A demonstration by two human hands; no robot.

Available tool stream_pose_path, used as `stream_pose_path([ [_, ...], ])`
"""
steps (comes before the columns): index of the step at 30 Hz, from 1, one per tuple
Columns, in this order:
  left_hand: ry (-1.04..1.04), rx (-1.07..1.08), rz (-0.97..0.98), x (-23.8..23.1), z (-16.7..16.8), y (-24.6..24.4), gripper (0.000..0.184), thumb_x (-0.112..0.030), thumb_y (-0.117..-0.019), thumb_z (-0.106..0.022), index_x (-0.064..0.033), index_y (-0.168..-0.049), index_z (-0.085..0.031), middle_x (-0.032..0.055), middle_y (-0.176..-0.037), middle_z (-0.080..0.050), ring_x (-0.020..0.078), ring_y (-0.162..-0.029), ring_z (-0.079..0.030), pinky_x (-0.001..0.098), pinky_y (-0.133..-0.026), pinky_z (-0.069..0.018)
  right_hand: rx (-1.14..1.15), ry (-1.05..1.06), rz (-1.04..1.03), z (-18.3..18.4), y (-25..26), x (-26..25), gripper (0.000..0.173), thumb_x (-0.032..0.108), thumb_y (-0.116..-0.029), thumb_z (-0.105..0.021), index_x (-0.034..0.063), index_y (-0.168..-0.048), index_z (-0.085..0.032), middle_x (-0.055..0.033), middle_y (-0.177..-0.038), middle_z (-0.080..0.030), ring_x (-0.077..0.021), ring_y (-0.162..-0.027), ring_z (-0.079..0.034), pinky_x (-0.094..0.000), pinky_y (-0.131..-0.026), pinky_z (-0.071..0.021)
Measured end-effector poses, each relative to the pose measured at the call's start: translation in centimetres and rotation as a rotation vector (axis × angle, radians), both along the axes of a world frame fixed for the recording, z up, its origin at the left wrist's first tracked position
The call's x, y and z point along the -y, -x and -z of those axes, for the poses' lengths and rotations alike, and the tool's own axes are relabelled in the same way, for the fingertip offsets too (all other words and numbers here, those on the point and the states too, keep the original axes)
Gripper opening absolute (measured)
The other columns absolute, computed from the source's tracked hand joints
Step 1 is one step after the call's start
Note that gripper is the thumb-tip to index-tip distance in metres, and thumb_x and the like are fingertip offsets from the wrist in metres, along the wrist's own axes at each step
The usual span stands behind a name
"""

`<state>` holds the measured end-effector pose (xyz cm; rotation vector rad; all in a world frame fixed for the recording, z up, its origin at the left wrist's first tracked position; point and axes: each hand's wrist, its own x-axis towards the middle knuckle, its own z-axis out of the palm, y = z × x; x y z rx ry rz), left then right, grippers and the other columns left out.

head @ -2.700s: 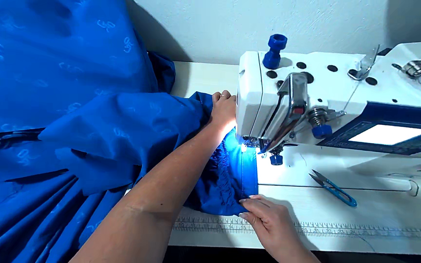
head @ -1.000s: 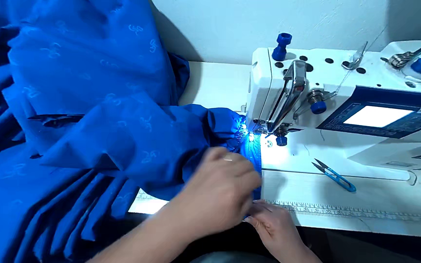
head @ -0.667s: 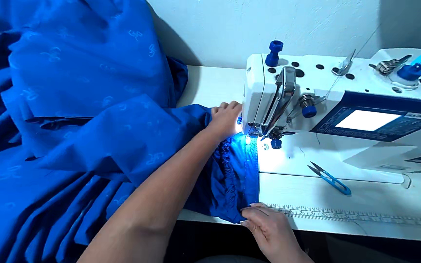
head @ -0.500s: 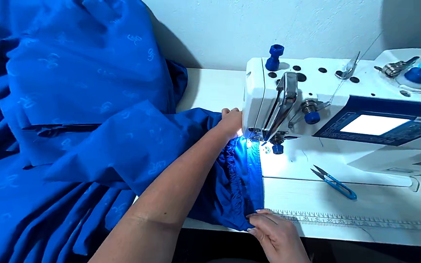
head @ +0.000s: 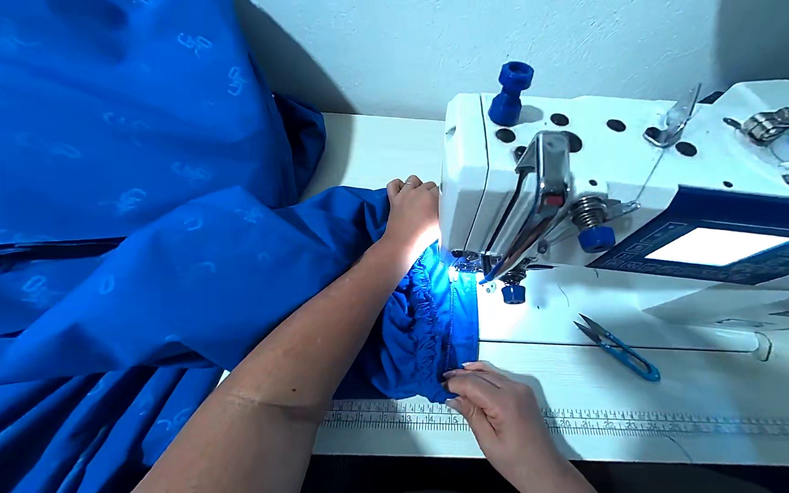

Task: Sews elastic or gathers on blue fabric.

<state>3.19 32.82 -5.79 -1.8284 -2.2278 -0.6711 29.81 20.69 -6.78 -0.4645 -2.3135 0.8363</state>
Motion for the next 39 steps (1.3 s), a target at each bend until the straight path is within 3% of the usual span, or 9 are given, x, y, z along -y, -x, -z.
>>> stream_pose_path([
  [4, 0.013, 0.049, 0.012, -0.8, -0.3, 1.2, 0.024, -0.029, -0.0935, -0.064, -0.0117, -0.104, -0.076, 0.0083, -0.099, -0.073, 0.0332, -0.105, -0.064, 0.0614, -0.095, -0.0374, 0.033, 0.005, 0.013, -0.4, 0.9, -1.2, 0.026, 0.023, -0.1023, -0.057, 0.0076, -0.094, -0.076, -0.0013, -0.095, -0.079, -0.0098, -0.099, -0.074, -0.0263, -0.1, -0.0549],
  [9, 0.015, 0.062, 0.024, -2.1, -0.8, 2.7, 0.016, -0.018, -0.0866, -0.073, -0.0074, -0.098, -0.075, 0.0116, -0.098, -0.073, 0.0372, -0.106, -0.064, 0.0646, -0.097, -0.0367, 0.074, -0.023, 0.021, -0.8, 1.8, -3.2, 0.028, 0.026, -0.1023, -0.057, 0.0081, -0.096, -0.078, 0.0002, -0.093, -0.078, -0.0104, -0.097, -0.075, -0.0268, -0.096, -0.0567],
  [22, -0.006, 0.058, -0.027, -3.1, -0.6, 3.9, 0.019, -0.025, -0.0877, -0.076, -0.0096, -0.099, -0.076, 0.0103, -0.099, -0.074, 0.0357, -0.106, -0.064, 0.0632, -0.098, -0.0368, 0.085, 0.072, 0.018, -0.8, 2.1, -4.6, 0.028, 0.025, -0.1023, -0.057, 0.0069, -0.1, -0.079, 0.0002, -0.098, -0.079, -0.0098, -0.105, -0.073, -0.0255, -0.098, -0.055],
  [28, -0.04, 0.033, -0.05, -3.6, -0.8, 4.2, 0.017, -0.019, -0.0879, -0.074, -0.0088, -0.101, -0.075, 0.0113, -0.1, -0.074, 0.0362, -0.107, -0.064, 0.0621, -0.097, -0.0372, 0.107, 0.112, 0.032, -0.7, 2.5, -5.6, 0.025, 0.025, -0.1003, -0.059, 0.0088, -0.1, -0.079, -0.0003, -0.098, -0.078, -0.0091, -0.097, -0.072, -0.0245, -0.087, -0.0578],
  [30, -0.137, 0.031, 0.02, -3.0, -0.6, 3.9, 0.02, -0.018, -0.0868, -0.074, -0.0063, -0.103, -0.075, 0.0151, -0.105, -0.071, 0.0413, -0.108, -0.063, 0.0663, -0.092, -0.0395, 0.111, 0.119, 0.031, -0.8, 2.6, -5.6, 0.024, 0.024, -0.0999, -0.06, 0.0094, -0.101, -0.079, -0.0003, -0.099, -0.078, -0.0098, -0.098, -0.073, -0.0262, -0.088, -0.0579],
  [32, -0.17, 0.065, 0.162, -1.5, -0.4, 3.1, 0.034, -0.025, -0.0867, -0.073, -0.0094, -0.116, -0.073, 0.0147, -0.12, -0.069, 0.0438, -0.119, -0.059, 0.0705, -0.09, -0.0396, 0.113, 0.12, 0.018, -0.8, 2.5, -5.8, 0.024, 0.024, -0.1006, -0.059, 0.0106, -0.101, -0.079, 0.001, -0.101, -0.078, -0.0094, -0.102, -0.072, -0.027, -0.092, -0.057],
  [36, 0.061, 0.154, 0.378, 1.9, 1.8, 1.7, 0.055, -0.04, -0.0879, -0.069, -0.0235, -0.139, -0.061, 0.0071, -0.148, -0.057, 0.0408, -0.147, -0.035, 0.0728, -0.103, -0.0286, 0.094, 0.104, 0.014, -0.7, 2.6, -5.8, 0.024, 0.023, -0.1003, -0.059, 0.0101, -0.1, -0.079, 0.0021, -0.101, -0.078, -0.0089, -0.105, -0.072, -0.03, -0.101, -0.0547],
  [37, 0.071, 0.124, 0.377, 2.4, 2.2, 1.4, 0.055, -0.041, -0.0892, -0.066, -0.0247, -0.142, -0.059, 0.0067, -0.15, -0.054, 0.0397, -0.148, -0.033, 0.0721, -0.104, -0.0273, 0.098, 0.103, 0.014, -0.8, 2.6, -5.8, 0.023, 0.023, -0.1001, -0.059, 0.0102, -0.1, -0.079, 0.0022, -0.101, -0.078, -0.0087, -0.105, -0.072, -0.0303, -0.101, -0.0545],
  [39, -0.026, 0.071, 0.342, 3.6, 1.5, 0.1, 0.049, -0.035, -0.0897, -0.064, -0.0196, -0.136, -0.063, 0.0108, -0.143, -0.059, 0.0392, -0.141, -0.042, 0.0692, -0.103, -0.0289, 0.109, 0.104, 0.003, -1.1, 2.6, -5.9, 0.022, 0.021, -0.0992, -0.061, 0.0095, -0.102, -0.079, 0.0003, -0.101, -0.078, -0.0105, -0.104, -0.072, -0.0308, -0.099, -0.0556],
])
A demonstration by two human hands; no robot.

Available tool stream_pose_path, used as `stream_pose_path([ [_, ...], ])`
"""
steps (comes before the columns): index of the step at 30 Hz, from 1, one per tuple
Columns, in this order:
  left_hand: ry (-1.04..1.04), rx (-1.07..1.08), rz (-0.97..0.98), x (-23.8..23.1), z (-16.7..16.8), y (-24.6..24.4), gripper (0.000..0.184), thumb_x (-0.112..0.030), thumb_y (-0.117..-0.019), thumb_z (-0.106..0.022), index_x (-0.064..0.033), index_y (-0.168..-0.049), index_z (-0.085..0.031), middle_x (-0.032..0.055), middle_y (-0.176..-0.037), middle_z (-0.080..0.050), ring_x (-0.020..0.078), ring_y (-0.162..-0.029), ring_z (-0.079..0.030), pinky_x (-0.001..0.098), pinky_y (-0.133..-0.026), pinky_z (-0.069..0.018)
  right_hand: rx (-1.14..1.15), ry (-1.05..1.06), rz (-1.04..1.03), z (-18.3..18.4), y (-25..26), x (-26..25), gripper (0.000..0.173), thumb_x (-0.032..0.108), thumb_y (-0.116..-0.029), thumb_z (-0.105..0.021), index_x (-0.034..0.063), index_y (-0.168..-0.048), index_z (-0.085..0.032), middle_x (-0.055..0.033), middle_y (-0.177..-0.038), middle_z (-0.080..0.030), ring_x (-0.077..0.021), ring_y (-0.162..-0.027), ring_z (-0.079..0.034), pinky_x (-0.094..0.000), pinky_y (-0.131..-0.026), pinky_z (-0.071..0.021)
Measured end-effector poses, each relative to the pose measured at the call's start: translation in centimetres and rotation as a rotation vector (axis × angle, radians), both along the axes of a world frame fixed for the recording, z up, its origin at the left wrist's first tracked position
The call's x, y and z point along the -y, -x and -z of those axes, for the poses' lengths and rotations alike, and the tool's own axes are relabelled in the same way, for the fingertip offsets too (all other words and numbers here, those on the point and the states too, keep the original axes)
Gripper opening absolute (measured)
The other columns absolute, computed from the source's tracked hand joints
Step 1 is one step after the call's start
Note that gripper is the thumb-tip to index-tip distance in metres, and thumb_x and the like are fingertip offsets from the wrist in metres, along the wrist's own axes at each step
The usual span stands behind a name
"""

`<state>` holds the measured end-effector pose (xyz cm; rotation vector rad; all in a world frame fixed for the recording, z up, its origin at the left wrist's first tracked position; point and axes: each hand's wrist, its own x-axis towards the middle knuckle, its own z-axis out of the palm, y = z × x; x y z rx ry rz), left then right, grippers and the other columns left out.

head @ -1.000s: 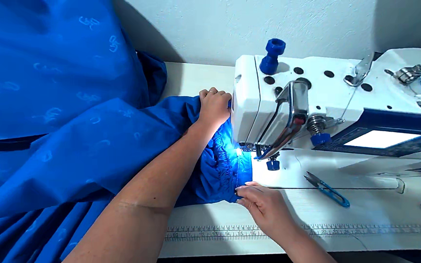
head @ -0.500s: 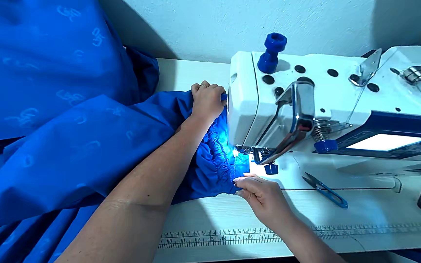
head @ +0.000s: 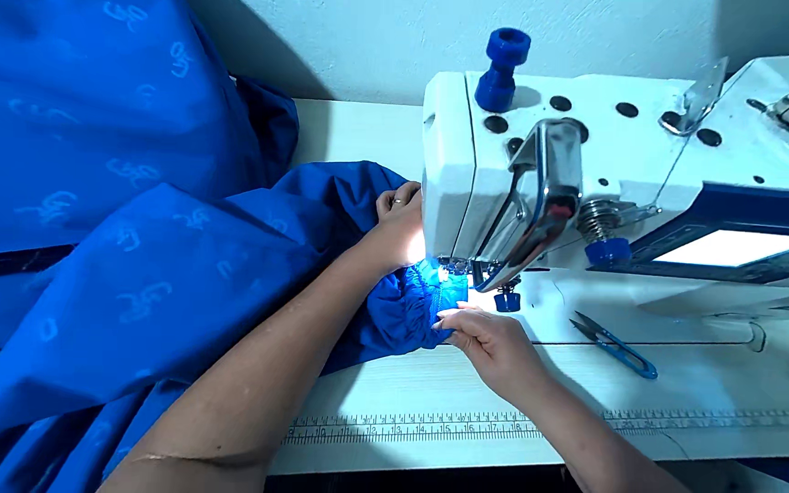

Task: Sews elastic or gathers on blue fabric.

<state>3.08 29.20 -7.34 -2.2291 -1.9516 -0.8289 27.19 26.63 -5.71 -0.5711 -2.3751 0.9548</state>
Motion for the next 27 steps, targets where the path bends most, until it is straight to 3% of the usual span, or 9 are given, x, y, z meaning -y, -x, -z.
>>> stream_pose_path([
  [1, 0.024, 0.012, -0.031, 1.5, -2.4, -1.3, 0.043, -0.025, -0.089, -0.066, -0.014, -0.13, -0.066, 0.0139, -0.138, -0.062, 0.0396, -0.138, -0.046, 0.0665, -0.104, -0.0296, 0.006, 0.004, -0.01, -0.2, 0.0, -0.1, 0.021, 0.018, -0.0988, -0.061, 0.0087, -0.102, -0.079, -0.0007, -0.101, -0.078, -0.0119, -0.104, -0.073, -0.0311, -0.098, -0.0562],
  [2, 0.286, 0.086, -0.079, 3.3, -7.3, -3.0, 0.039, -0.011, -0.0949, -0.068, -0.0082, -0.133, -0.064, 0.0158, -0.145, -0.056, 0.0379, -0.144, -0.037, 0.062, -0.112, -0.0232, 0.002, 0.005, -0.014, -0.3, 0.1, -0.2, 0.02, 0.017, -0.0978, -0.062, 0.0076, -0.101, -0.079, -0.0024, -0.099, -0.078, -0.014, -0.102, -0.073, -0.032, -0.094, -0.057],
  [3, 0.339, 0.154, -0.115, 4.2, -9.5, -4.1, 0.037, -0.001, -0.0936, -0.068, -0.0021, -0.13, -0.065, 0.0194, -0.144, -0.056, 0.039, -0.145, -0.036, 0.0599, -0.114, -0.021, 0.002, 0.002, -0.014, -0.4, 0.1, -0.2, 0.019, 0.016, -0.0974, -0.062, 0.0076, -0.101, -0.079, -0.0026, -0.097, -0.078, -0.0144, -0.101, -0.073, -0.0322, -0.093, -0.0575],
  [6, 0.212, 0.208, -0.106, 4.8, -9.2, -4.5, 0.036, 0.006, -0.0887, -0.067, 0.0045, -0.124, -0.066, 0.0255, -0.14, -0.058, 0.0442, -0.143, -0.038, 0.0606, -0.113, -0.0211, 0.006, 0.0, -0.001, -0.7, 0.3, -0.1, 0.017, 0.014, -0.097, -0.063, 0.007, -0.1, -0.078, -0.0039, -0.097, -0.078, -0.0163, -0.101, -0.073, -0.0346, -0.094, -0.0574],
  [11, 0.26, 0.216, -0.143, 4.5, -9.2, -4.5, 0.04, 0.008, -0.0879, -0.069, 0.0025, -0.127, -0.064, 0.0223, -0.142, -0.057, 0.0402, -0.144, -0.036, 0.0578, -0.115, -0.0181, 0.012, 0.027, 0.007, -1.0, 0.4, -0.1, 0.015, 0.011, -0.0966, -0.065, 0.0056, -0.102, -0.078, -0.0067, -0.097, -0.077, -0.0191, -0.098, -0.074, -0.0361, -0.087, -0.059],
  [18, 0.251, 0.16, -0.153, 4.0, -8.8, -4.1, 0.041, 0.003, -0.0898, -0.07, -0.0001, -0.13, -0.064, 0.0206, -0.144, -0.055, 0.0393, -0.146, -0.034, 0.0583, -0.114, -0.0192, 0.008, 0.01, 0.016, -1.1, 0.6, -0.4, 0.014, 0.009, -0.0972, -0.065, 0.0042, -0.102, -0.078, -0.0088, -0.092, -0.075, -0.0185, -0.084, -0.073, -0.036, -0.076, -0.0592],
  [27, 0.252, 0.133, -0.173, 3.6, -8.4, -3.9, 0.038, -0.003, -0.0934, -0.068, -0.0001, -0.131, -0.063, 0.0222, -0.146, -0.053, 0.0415, -0.145, -0.034, 0.0612, -0.112, -0.0207, 0.009, 0.006, 0.031, -0.8, 0.8, -0.6, 0.015, 0.009, -0.098, -0.065, 0.0037, -0.103, -0.078, -0.0091, -0.09, -0.075, -0.018, -0.082, -0.072, -0.035, -0.075, -0.0588],
])
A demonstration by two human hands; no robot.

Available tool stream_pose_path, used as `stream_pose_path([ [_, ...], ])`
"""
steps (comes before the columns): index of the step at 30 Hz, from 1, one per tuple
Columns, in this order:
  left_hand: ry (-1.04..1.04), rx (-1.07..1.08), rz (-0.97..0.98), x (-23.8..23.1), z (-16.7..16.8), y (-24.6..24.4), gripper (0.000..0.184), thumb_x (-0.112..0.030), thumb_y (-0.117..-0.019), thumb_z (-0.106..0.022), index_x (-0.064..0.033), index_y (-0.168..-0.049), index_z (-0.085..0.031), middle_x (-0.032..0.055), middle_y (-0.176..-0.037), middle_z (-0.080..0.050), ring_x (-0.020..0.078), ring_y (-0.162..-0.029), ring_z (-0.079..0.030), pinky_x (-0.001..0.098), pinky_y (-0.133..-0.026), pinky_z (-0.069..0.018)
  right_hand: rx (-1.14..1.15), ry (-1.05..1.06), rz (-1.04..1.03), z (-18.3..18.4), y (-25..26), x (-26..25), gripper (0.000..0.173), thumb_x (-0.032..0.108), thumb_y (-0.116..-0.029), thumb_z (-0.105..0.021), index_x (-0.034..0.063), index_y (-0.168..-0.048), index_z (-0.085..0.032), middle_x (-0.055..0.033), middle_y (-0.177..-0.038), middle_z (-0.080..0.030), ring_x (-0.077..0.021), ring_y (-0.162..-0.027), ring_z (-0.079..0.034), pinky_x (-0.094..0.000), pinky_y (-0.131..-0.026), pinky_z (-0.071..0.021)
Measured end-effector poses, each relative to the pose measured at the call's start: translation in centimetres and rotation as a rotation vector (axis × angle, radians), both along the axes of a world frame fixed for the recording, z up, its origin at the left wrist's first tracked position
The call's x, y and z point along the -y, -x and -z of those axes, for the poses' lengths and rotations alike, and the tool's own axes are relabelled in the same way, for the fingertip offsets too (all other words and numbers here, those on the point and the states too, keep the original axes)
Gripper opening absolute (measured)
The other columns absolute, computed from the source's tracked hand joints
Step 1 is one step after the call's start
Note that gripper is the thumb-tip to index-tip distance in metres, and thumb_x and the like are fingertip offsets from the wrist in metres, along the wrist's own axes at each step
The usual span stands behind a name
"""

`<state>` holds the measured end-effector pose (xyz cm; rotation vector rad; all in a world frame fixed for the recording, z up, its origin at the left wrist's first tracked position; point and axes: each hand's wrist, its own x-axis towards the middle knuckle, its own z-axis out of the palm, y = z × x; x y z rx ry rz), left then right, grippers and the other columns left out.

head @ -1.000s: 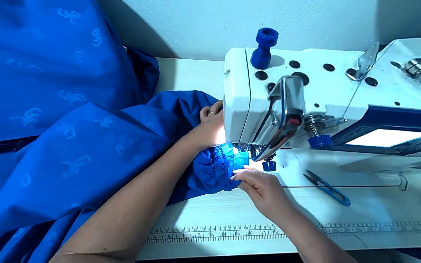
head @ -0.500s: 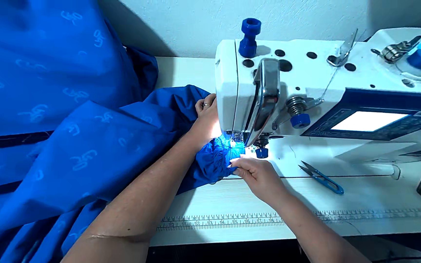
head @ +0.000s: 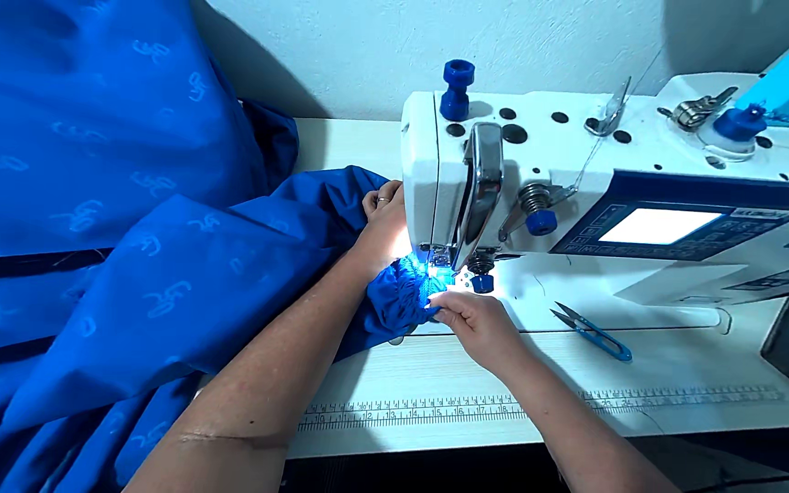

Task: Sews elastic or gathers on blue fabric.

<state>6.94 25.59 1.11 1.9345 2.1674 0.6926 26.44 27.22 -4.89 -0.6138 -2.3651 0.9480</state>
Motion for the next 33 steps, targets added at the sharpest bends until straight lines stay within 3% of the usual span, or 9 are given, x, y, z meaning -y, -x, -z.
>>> stream_pose_path([
  [4, 0.024, -0.031, -0.009, -0.2, -0.2, 0.0, 0.036, -0.002, -0.0934, -0.068, -0.0002, -0.129, -0.065, 0.0221, -0.144, -0.054, 0.0408, -0.143, -0.037, 0.0611, -0.11, -0.0233, 0.008, 0.008, 0.001, 0.0, 0.1, -0.1, 0.017, 0.01, -0.099, -0.063, 0.0042, -0.106, -0.078, -0.0105, -0.097, -0.076, -0.0216, -0.095, -0.074, -0.0392, -0.085, -0.059],
  [9, 0.005, -0.045, -0.013, -0.3, -0.1, 0.1, 0.034, -0.003, -0.0922, -0.07, -0.0002, -0.126, -0.066, 0.0222, -0.14, -0.056, 0.0411, -0.141, -0.038, 0.0607, -0.108, -0.0246, 0.012, 0.004, 0.013, -0.1, 0.2, -0.1, 0.016, 0.009, -0.0989, -0.063, 0.0036, -0.106, -0.077, -0.0106, -0.093, -0.075, -0.0201, -0.085, -0.072, -0.0369, -0.077, -0.0587],
  [16, -0.047, -0.011, 0.019, 0.0, -0.4, 0.1, 0.03, -0.002, -0.0912, -0.07, -0.0005, -0.121, -0.07, 0.0216, -0.138, -0.059, 0.0428, -0.141, -0.039, 0.0643, -0.107, -0.0253, -0.011, 0.019, 0.009, 0.2, 0.2, -0.2, 0.017, 0.008, -0.0989, -0.063, 0.0023, -0.106, -0.077, -0.0114, -0.093, -0.075, -0.0205, -0.085, -0.073, -0.0384, -0.078, -0.0588],
  [18, -0.134, -0.077, 0.06, -1.2, 2.0, 1.5, 0.029, -0.009, -0.0931, -0.069, -0.0069, -0.121, -0.072, 0.018, -0.136, -0.061, 0.0412, -0.139, -0.041, 0.0642, -0.105, -0.0271, -0.012, 0.014, 0.015, 0.3, 0.2, -0.2, 0.017, 0.009, -0.099, -0.063, 0.0032, -0.106, -0.077, -0.0102, -0.093, -0.075, -0.019, -0.086, -0.072, -0.0372, -0.078, -0.0588],
  [20, -0.383, -0.209, 0.067, -3.7, 6.8, 3.6, 0.029, -0.023, -0.0918, -0.065, -0.0178, -0.119, -0.073, 0.0113, -0.129, -0.065, 0.038, -0.133, -0.049, 0.0631, -0.099, -0.0326, -0.006, 0.012, 0.019, 0.4, 0.2, -0.2, 0.016, 0.01, -0.0988, -0.064, 0.004, -0.106, -0.078, -0.0095, -0.094, -0.075, -0.0182, -0.087, -0.073, -0.0367, -0.079, -0.059],
  [21, -0.365, -0.21, 0.06, -3.6, 6.6, 3.5, 0.03, -0.022, -0.0915, -0.065, -0.0179, -0.119, -0.073, 0.0111, -0.13, -0.065, 0.0379, -0.134, -0.048, 0.063, -0.099, -0.0323, 0.0, 0.019, 0.02, 0.3, 0.2, -0.1, 0.016, 0.01, -0.0989, -0.064, 0.004, -0.106, -0.078, -0.0097, -0.095, -0.075, -0.0184, -0.087, -0.073, -0.037, -0.08, -0.059],
  [24, 0.039, -0.031, 0.02, -0.3, -0.6, 0.5, 0.029, -0.002, -0.0921, -0.07, -0.0025, -0.122, -0.071, 0.02, -0.139, -0.059, 0.0421, -0.143, -0.036, 0.0641, -0.109, -0.0231, 0.009, 0.024, 0.015, 0.0, 0.3, 0.2, 0.016, 0.009, -0.0991, -0.063, 0.0036, -0.105, -0.077, -0.0094, -0.092, -0.075, -0.0187, -0.084, -0.072, -0.0371, -0.078, -0.0585],
  [27, -0.003, 0.013, 0.026, 0.2, -0.6, 0.6, 0.027, 0.0, -0.0872, -0.074, 0.0009, -0.114, -0.073, 0.0232, -0.132, -0.062, 0.0451, -0.14, -0.039, 0.0663, -0.107, -0.023, -0.011, -0.005, -0.001, -0.3, 0.5, 1.0, 0.014, 0.008, -0.0971, -0.065, 0.003, -0.101, -0.077, -0.0089, -0.093, -0.075, -0.0181, -0.086, -0.072, -0.0358, -0.078, -0.059],
  [33, -0.072, 0.055, 0.003, 0.0, 0.4, 0.9, 0.024, -0.004, -0.0903, -0.072, 0.0016, -0.113, -0.073, 0.0233, -0.131, -0.062, 0.0448, -0.14, -0.041, 0.0664, -0.11, -0.0217, -0.007, -0.022, 0.03, -0.1, 0.4, 1.1, 0.015, 0.01, -0.0978, -0.064, 0.0042, -0.101, -0.077, -0.0075, -0.094, -0.075, -0.0166, -0.085, -0.072, -0.0343, -0.077, -0.0587],
])
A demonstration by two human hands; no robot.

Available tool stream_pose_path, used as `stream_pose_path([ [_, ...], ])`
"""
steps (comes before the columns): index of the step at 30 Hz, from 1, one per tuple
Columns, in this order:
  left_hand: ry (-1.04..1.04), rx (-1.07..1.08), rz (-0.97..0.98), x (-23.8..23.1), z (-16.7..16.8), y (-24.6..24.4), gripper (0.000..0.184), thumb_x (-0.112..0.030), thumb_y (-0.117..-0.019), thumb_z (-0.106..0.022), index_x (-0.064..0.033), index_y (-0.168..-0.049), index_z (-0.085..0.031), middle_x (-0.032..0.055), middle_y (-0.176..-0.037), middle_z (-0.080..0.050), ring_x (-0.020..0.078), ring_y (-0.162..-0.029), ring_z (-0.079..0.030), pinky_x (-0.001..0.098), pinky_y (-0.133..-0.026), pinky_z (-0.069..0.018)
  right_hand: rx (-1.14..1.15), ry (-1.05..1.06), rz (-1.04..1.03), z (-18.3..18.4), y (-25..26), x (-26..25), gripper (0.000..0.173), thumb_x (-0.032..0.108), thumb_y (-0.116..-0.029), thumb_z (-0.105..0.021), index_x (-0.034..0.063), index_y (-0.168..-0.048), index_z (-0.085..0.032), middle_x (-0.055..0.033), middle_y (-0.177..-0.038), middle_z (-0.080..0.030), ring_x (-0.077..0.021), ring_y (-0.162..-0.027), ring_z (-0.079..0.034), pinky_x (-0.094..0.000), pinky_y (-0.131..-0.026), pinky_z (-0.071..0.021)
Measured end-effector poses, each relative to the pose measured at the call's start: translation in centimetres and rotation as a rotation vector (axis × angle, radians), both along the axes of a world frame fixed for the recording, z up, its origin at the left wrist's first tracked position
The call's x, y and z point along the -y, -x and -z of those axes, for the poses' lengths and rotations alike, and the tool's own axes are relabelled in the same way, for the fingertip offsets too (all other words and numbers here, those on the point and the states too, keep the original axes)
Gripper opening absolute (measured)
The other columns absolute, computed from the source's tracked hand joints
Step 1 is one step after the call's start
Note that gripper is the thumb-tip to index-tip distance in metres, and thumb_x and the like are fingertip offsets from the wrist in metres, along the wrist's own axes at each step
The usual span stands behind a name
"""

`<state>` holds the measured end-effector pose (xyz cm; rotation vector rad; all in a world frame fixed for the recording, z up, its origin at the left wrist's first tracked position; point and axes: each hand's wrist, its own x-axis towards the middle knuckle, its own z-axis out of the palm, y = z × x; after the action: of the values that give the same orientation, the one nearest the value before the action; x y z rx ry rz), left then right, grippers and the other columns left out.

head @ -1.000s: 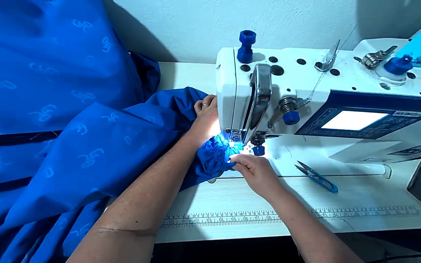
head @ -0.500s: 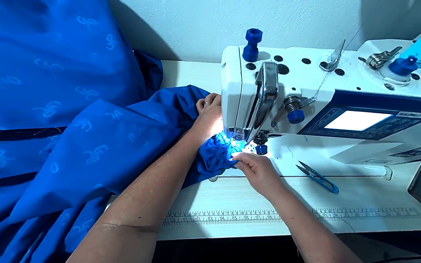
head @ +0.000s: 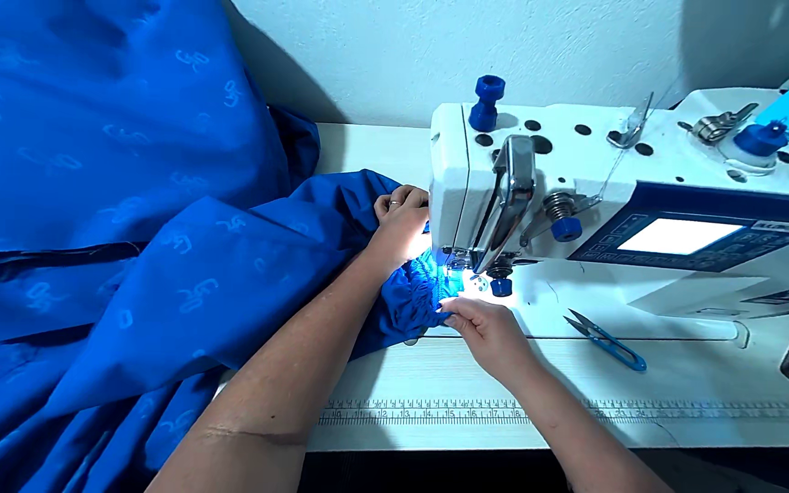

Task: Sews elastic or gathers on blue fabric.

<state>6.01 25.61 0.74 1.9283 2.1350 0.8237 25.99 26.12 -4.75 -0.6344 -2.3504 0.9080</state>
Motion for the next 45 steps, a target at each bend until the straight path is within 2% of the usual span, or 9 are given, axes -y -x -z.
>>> stream_pose_path([
  [21, 0.012, -0.021, 0.016, 0.1, -0.5, -0.2, 0.02, 0.0, -0.0877, -0.073, -0.0004, -0.108, -0.075, 0.0205, -0.131, -0.063, 0.0436, -0.141, -0.04, 0.0672, -0.108, -0.0236, 0.016, -0.029, 0.059, 0.2, 0.2, -0.2, 0.017, 0.013, -0.0974, -0.063, 0.0066, -0.102, -0.078, -0.0062, -0.096, -0.075, -0.0148, -0.086, -0.072, -0.0302, -0.075, -0.0587],
  [26, -0.421, -0.17, 0.029, -4.9, 7.3, 3.7, 0.027, -0.029, -0.0885, -0.07, -0.0191, -0.113, -0.075, 0.0069, -0.129, -0.065, 0.0349, -0.135, -0.049, 0.066, -0.103, -0.0305, 0.004, -0.004, 0.057, 0.9, 0.2, -0.9, 0.017, 0.016, -0.0998, -0.063, 0.0086, -0.104, -0.078, -0.0044, -0.098, -0.075, -0.0121, -0.088, -0.072, -0.0299, -0.078, -0.059],
  [29, -0.188, 0.085, 0.159, -0.4, 1.8, 2.2, 0.017, -0.004, -0.0905, -0.068, 0.0009, -0.105, -0.075, 0.0192, -0.125, -0.067, 0.042, -0.133, -0.049, 0.0675, -0.105, -0.0302, 0.007, 0.026, 0.051, 0.5, 0.2, -0.9, 0.017, 0.012, -0.0997, -0.062, 0.0067, -0.104, -0.078, -0.0063, -0.097, -0.075, -0.0143, -0.088, -0.072, -0.0324, -0.079, -0.0585],
  [32, -0.059, 0.157, 0.472, 2.5, 2.1, 3.3, 0.024, -0.022, -0.0941, -0.063, -0.005, -0.081, -0.075, 0.0082, -0.09, -0.07, 0.0253, -0.107, -0.063, 0.0584, -0.103, -0.0366, 0.017, 0.034, 0.04, 0.3, 0.2, -1.1, 0.017, 0.01, -0.1002, -0.062, 0.0056, -0.105, -0.078, -0.0086, -0.097, -0.075, -0.0178, -0.088, -0.072, -0.037, -0.08, -0.0583],
  [35, 0.074, -0.145, 0.641, 6.1, -0.4, 1.6, 0.035, -0.048, -0.0919, -0.063, -0.0155, -0.08, -0.068, -0.0052, -0.074, -0.064, 0.0113, -0.086, -0.065, 0.0495, -0.1, -0.0422, 0.028, 0.048, 0.014, 0.6, 0.3, -1.2, 0.017, 0.008, -0.1, -0.062, 0.005, -0.109, -0.076, -0.0106, -0.097, -0.075, -0.022, -0.088, -0.073, -0.0415, -0.08, -0.0588],
  [37, 0.065, -0.454, 0.614, 9.6, -3.5, -1.5, 0.026, -0.039, -0.0879, -0.075, -0.0135, -0.093, -0.07, -0.0019, -0.067, -0.064, 0.0172, -0.07, -0.067, 0.0521, -0.091, -0.0513, 0.023, 0.0, -0.047, 0.8, 0.2, -1.4, 0.02, 0.004, -0.0966, -0.065, 0.0049, -0.114, -0.075, -0.0108, -0.106, -0.075, -0.0245, -0.1, -0.073, -0.0466, -0.09, -0.0582],
  [40, -0.056, -0.594, 0.714, 15.7, -5.6, -5.8, 0.018, -0.009, -0.1014, -0.049, -0.0092, -0.091, -0.063, 0.0026, -0.055, -0.053, 0.0227, -0.053, -0.059, 0.0461, -0.071, -0.0552, -0.077, -0.229, -0.273, 0.2, -0.8, 0.5, 0.023, 0.0, -0.0885, -0.068, 0.0049, -0.109, -0.076, -0.0078, -0.114, -0.075, -0.0264, -0.121, -0.066, -0.0558, -0.112, -0.0438],
  [43, -0.177, -0.533, 0.731, 18.8, -6.0, -6.4, 0.026, -0.004, -0.1045, -0.041, -0.0106, -0.087, -0.06, 0.0035, -0.061, -0.053, 0.0213, -0.06, -0.055, 0.0393, -0.079, -0.0481, -0.269, -0.391, -0.461, -0.8, -2.3, 4.5, 0.015, 0.006, -0.0996, -0.059, 0.0095, -0.098, -0.074, -0.003, -0.099, -0.078, -0.016, -0.106, -0.073, -0.0395, -0.108, -0.0511],
  [45, -0.215, -0.413, 0.661, 20.5, -5.9, -6.9, 0.021, -0.008, -0.1072, -0.041, -0.0143, -0.1, -0.06, 0.004, -0.095, -0.07, 0.0189, -0.094, -0.065, 0.0357, -0.095, -0.0443, -0.299, -0.361, -0.468, -0.6, -3.3, 4.8, 0.017, 0.006, -0.1016, -0.056, 0.0058, -0.097, -0.073, -0.0065, -0.098, -0.078, -0.0172, -0.104, -0.074, -0.0348, -0.102, -0.055],
])
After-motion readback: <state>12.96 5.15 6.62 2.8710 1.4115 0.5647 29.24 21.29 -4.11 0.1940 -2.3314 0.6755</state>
